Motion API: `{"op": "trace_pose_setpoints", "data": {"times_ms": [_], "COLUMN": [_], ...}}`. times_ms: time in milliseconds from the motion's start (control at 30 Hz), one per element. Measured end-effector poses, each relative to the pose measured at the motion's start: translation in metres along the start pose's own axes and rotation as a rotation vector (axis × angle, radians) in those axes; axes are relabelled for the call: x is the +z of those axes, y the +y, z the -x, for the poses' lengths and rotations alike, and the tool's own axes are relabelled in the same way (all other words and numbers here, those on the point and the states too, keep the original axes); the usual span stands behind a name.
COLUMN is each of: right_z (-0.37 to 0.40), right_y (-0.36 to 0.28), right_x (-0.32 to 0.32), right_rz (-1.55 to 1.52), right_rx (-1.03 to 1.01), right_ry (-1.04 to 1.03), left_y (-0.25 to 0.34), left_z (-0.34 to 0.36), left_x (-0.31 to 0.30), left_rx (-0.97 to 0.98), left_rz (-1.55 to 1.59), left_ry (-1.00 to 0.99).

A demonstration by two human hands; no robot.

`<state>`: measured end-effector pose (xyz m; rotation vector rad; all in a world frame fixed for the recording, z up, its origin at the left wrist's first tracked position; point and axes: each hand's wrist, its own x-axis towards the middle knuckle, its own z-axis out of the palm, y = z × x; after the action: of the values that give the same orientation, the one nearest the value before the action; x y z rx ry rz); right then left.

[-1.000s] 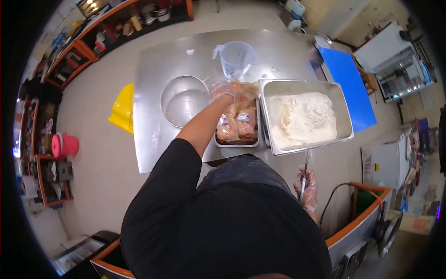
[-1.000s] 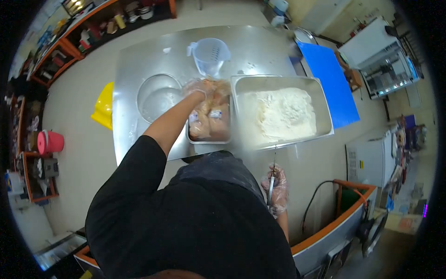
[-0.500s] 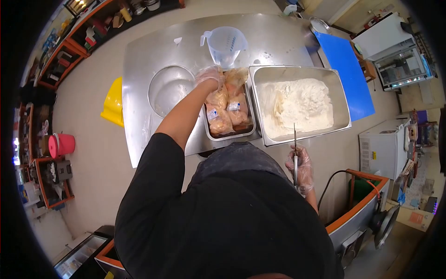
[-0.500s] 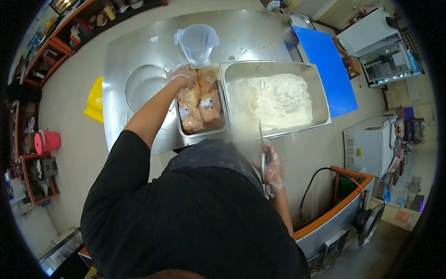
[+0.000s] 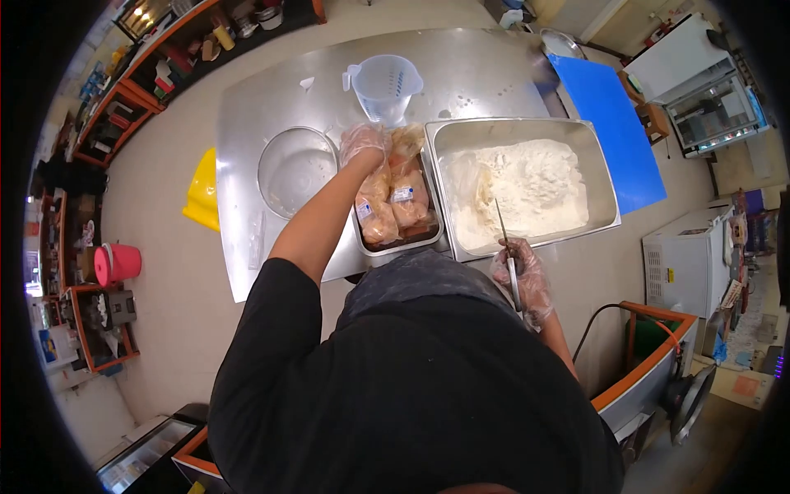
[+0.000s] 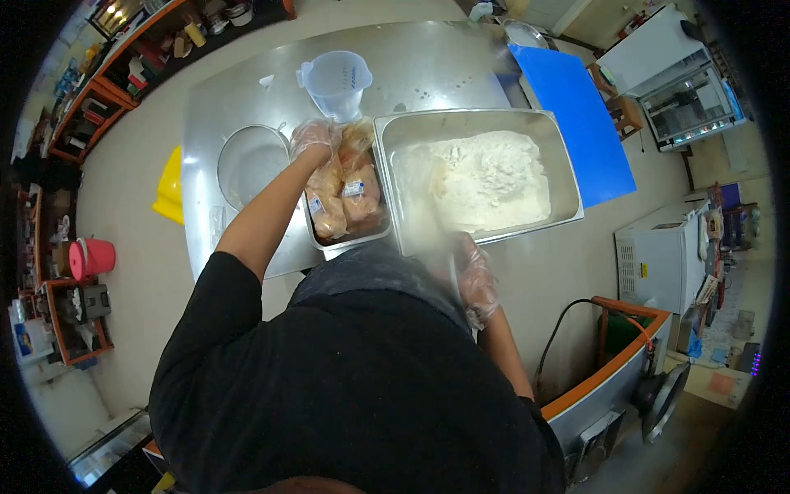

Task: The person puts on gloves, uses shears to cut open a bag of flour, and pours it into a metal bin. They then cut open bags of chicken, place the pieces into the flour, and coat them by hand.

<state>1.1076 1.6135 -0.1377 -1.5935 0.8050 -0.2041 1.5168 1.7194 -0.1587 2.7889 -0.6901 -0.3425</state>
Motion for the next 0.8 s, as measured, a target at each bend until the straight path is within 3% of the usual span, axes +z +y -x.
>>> {"op": "trace_pose_setpoints", "data": {"times_ms": [133, 233, 300, 400, 567, 667, 733, 800], "right_z": [0.002, -0.016, -0.025, -0.034, -0.039, -0.051, -0.079, -0.095], "right_y": [-0.043, -0.044, -0.047, -0.063, -0.129, -0.156, -0.103, -0.08], "right_x": [0.013, 0.025, 0.033, 0.041, 0.047, 0.11, 0.159, 0.225], "right_rz": [-0.016, -0.321, -0.046, 0.159, 0.747, 0.851, 0.798, 0.765], "right_rx": [-0.023, 0.132, -0.008, 0.029, -0.251, -0.411, -0.611, -0.268], "right_ry": [-0.116, -0.182, -0.268, -0.379, -0.871, -1.054, -1.092, -1.276], "left_y": [-0.002, -0.014, -0.028, -0.026, -0.02, -0.029, -0.027, -0.018], "left_z": [0.022, 0.038, 0.063, 0.106, 0.142, 0.133, 0.133, 0.136], "left_x": [-0.015, -0.024, -0.033, -0.056, -0.096, -0.078, -0.08, -0.088], "left_rx": [-0.076, -0.035, 0.035, 0.209, 0.516, 0.614, 0.598, 0.586], "left_rz": [0.128, 0.21, 0.243, 0.264, 0.301, 0.367, 0.336, 0.287], "left_ry": [0.032, 0.042, 0.093, 0.219, 0.186, 0.15, 0.124, 0.072]}}
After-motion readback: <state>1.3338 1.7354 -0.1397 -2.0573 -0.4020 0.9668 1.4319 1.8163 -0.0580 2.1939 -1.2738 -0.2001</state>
